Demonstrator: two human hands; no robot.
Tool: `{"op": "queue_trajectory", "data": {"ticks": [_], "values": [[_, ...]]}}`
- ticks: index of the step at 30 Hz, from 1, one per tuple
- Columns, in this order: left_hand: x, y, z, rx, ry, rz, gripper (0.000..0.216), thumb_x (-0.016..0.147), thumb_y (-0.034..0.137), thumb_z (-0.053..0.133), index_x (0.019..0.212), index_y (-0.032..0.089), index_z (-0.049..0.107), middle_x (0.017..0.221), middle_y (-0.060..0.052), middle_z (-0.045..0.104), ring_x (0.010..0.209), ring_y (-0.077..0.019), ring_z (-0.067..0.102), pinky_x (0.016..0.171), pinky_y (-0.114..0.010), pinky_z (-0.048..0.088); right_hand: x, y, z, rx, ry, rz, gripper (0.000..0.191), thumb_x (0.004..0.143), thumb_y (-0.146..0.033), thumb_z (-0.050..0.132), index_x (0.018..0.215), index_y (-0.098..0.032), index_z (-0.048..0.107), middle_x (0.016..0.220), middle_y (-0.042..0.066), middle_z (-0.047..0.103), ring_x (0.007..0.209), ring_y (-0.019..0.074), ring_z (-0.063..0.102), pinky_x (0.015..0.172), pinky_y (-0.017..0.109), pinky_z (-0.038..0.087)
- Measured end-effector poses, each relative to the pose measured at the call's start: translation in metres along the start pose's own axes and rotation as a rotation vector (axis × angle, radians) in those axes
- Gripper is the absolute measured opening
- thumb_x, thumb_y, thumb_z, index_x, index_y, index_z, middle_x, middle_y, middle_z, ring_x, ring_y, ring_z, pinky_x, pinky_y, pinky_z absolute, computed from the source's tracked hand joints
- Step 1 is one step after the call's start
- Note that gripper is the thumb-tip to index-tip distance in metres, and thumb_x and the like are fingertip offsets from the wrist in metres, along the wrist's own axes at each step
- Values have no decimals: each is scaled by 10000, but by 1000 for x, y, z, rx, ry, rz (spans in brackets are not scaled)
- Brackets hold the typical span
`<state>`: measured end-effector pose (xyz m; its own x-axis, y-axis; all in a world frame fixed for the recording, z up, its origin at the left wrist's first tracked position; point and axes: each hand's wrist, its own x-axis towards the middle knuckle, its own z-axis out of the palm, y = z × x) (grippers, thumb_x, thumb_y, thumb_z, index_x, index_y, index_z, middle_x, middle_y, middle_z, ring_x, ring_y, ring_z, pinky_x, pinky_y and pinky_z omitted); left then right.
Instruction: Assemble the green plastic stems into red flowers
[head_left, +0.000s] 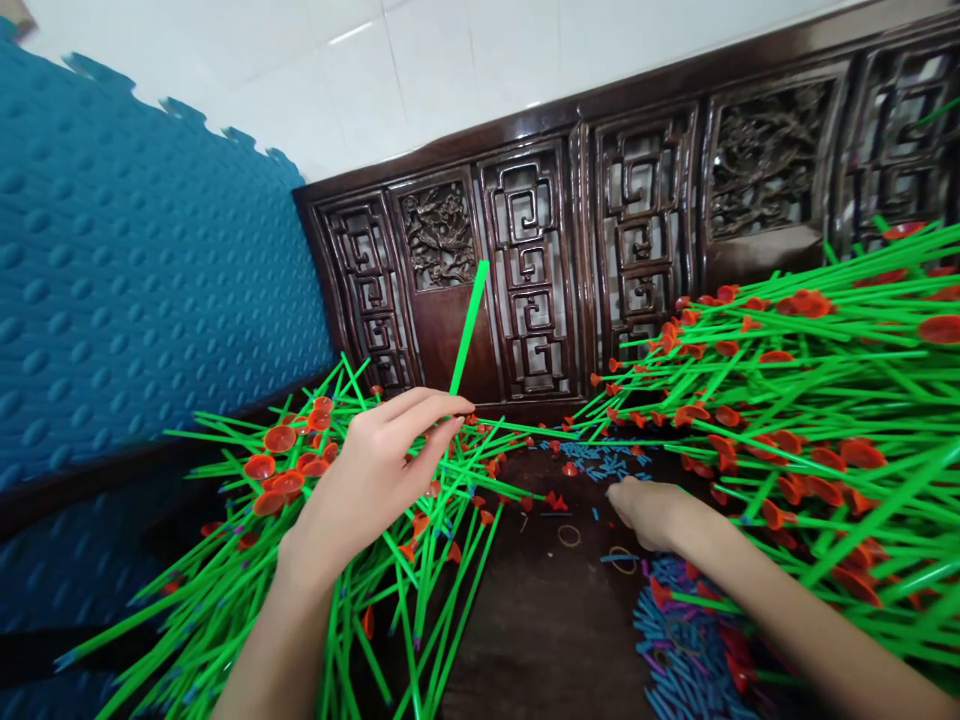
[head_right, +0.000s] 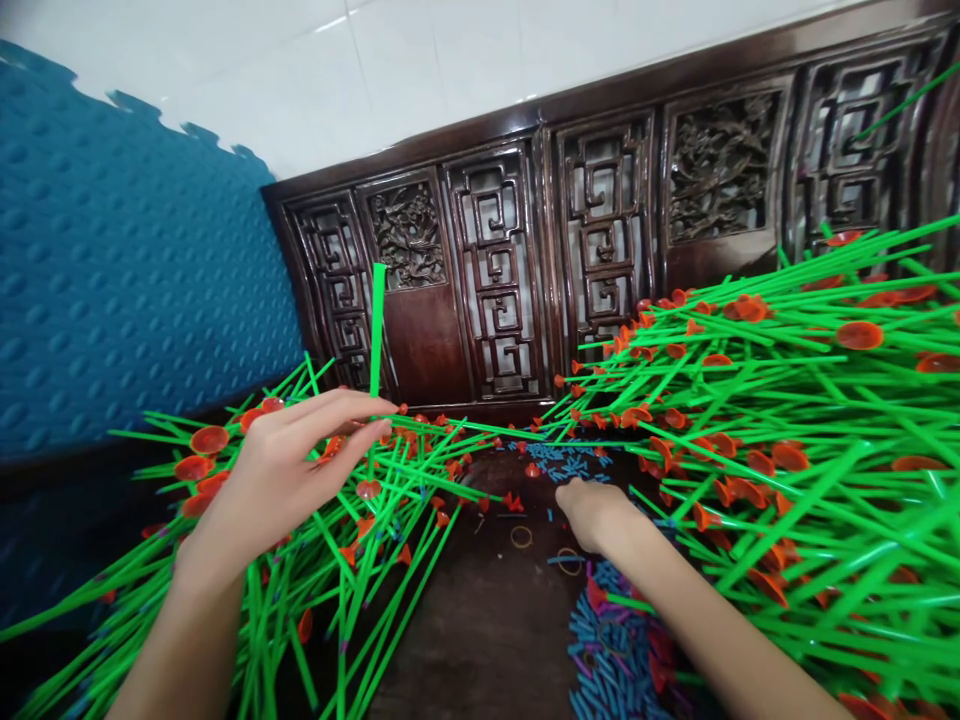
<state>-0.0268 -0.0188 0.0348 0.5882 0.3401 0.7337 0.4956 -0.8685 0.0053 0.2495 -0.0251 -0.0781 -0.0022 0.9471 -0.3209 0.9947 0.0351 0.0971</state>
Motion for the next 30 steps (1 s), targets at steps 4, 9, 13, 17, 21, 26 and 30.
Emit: {"op": "queue_trajectory", "data": {"ticks": [4,9,13,17,21,26,30], "values": [[-1,0,0,1,-2,-40,204,959,138,550,1135,207,627,1040,-3,704,913,-94,676,853,-197,510,-4,-3,-1,7,-2,-16,356,713,39,610,1035,-86,693,1010,206,699,928,327,718,669,328,467],[-4,-1,3,-108,-5,-162,283,998,179,453,1278,211,429,1108,-55,679,925,-127,695,798,-242,548,-13,-3,-8,53,48,-73,343,695,36,601,973,-137,703,999,157,700,883,282,711,645,297,431],[-5,-1,3,-4,-87,-159,350,1014,190,447,1357,264,436,1141,-17,693,960,-122,694,843,-241,530,-14,-1,-10,128,134,-144,308,698,-9,598,949,-156,701,989,126,688,850,240,686,636,271,419],[-3,-2,3,39,-102,-59,309,1009,193,489,1303,279,528,1179,25,692,1022,-107,673,891,-217,487,-11,1,-8,204,262,-201,230,750,-53,561,920,-131,694,960,138,679,866,245,663,656,278,432],[-1,-3,3,45,-90,-38,105,992,248,547,1071,224,611,990,42,703,865,-95,666,783,-203,467,-14,-2,-17,310,423,-281,212,818,-92,516,906,-154,698,868,81,690,806,195,651,680,268,454],[-2,-6,4,41,-70,-38,190,992,173,526,1153,215,618,1008,32,694,873,-86,662,782,-192,468,-37,-10,-45,879,917,-520,190,878,-313,597,890,-174,726,793,42,734,692,167,673,663,290,548],[-2,-8,5,30,-95,-17,308,998,140,497,1280,225,586,1090,19,681,948,-83,660,843,-193,468,-59,-12,-61,1263,1134,-496,170,776,-344,751,853,-195,726,823,33,764,742,172,722,712,285,609]]}}
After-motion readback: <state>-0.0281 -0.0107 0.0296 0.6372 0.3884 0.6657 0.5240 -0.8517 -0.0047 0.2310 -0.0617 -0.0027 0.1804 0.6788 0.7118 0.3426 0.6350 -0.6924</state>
